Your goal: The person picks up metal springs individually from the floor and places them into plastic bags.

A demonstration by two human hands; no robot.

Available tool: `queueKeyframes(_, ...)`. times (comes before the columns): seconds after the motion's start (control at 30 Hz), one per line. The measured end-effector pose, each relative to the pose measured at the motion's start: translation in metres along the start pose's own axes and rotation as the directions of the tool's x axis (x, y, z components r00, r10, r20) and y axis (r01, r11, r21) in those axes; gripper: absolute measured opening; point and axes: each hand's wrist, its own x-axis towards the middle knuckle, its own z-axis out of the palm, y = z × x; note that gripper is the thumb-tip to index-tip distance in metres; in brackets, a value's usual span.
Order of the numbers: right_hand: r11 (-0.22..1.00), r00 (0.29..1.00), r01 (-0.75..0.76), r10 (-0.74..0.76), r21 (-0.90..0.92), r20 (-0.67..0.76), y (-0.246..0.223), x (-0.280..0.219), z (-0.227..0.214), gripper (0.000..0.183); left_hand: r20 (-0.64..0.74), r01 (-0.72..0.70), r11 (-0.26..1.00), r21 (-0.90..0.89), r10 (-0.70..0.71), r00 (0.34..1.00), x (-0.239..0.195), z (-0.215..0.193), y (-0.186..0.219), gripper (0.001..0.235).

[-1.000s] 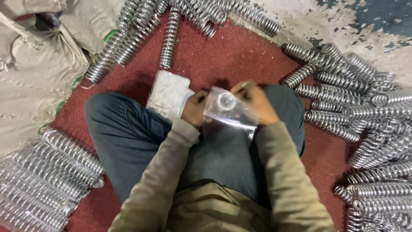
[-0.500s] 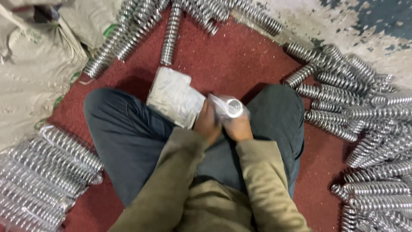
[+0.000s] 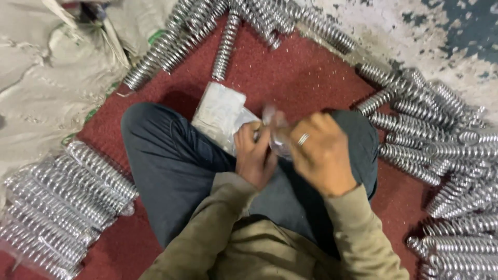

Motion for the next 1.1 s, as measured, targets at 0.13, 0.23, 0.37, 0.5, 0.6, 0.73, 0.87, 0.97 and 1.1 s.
queueKeyframes(0.13, 0.995, 1.000, -0.022, 0.022, 0.095, -0.007, -0.038, -0.003, -0.010, 0.008, 0.050, -0.134, 0.923, -0.360, 0.163, 0.985, 0.020, 0.034, -0.029, 0.017)
queueKeyframes(0.23, 0.950, 0.964, -0.238, 0.257, 0.203, -0.068, -0.027, -0.010, -0.011, 0.012, 0.012, -0.107, 0.887, -0.449, 0.126, 0.992, -0.002, 0.064, -0.028, 0.016)
queueKeyframes(0.37, 0.597, 0.463, -0.785, 0.742, -0.163, 0.486, 0.008, -0.009, 0.013, 0.047, 0.012, -0.045, 0.847, -0.530, 0.060, 0.998, -0.018, 0.045, 0.010, 0.058)
queueKeyframes(0.5, 0.652, 0.530, -0.745, 0.708, -0.143, 0.466, -0.017, -0.001, 0.019, 0.031, 0.189, 0.374, 0.756, -0.537, -0.325, 0.927, -0.041, -0.009, 0.015, 0.105)
queueKeyframes(0.6, 0.743, 0.773, -0.634, 0.611, 0.212, 0.171, -0.065, -0.019, 0.034, 0.046, 0.414, 0.595, 0.101, -0.798, -0.625, 0.662, -0.053, -0.036, -0.010, 0.099)
queueKeyframes(0.73, 0.545, 0.803, -0.597, 0.413, 0.589, 0.431, -0.124, -0.011, 0.043, 0.047, 0.103, 0.396, 0.257, -0.882, -0.715, 0.692, -0.033, -0.118, -0.033, 0.058)
queueKeyframes(0.87, 0.607, 0.855, -0.519, 0.370, 0.602, 0.364, -0.097, 0.018, 0.046, 0.027, -0.271, 0.555, 0.711, -0.431, -0.689, 0.672, -0.075, -0.205, -0.140, 0.090)
queueKeyframes(0.97, 0.662, 0.851, -0.523, 0.442, 0.536, 0.285, -0.028, 0.030, 0.070, 0.019, -0.394, 0.672, 0.695, 0.257, -0.559, 0.729, -0.130, -0.248, -0.209, 0.111)
queueKeyframes(1.1, 0.813, 0.935, -0.345, 0.339, 0.470, 0.100, 0.099, 0.059, 0.131, 0.013, -0.334, 0.688, 0.334, 0.644, -0.687, 0.646, -0.106, -0.231, -0.191, 0.104)
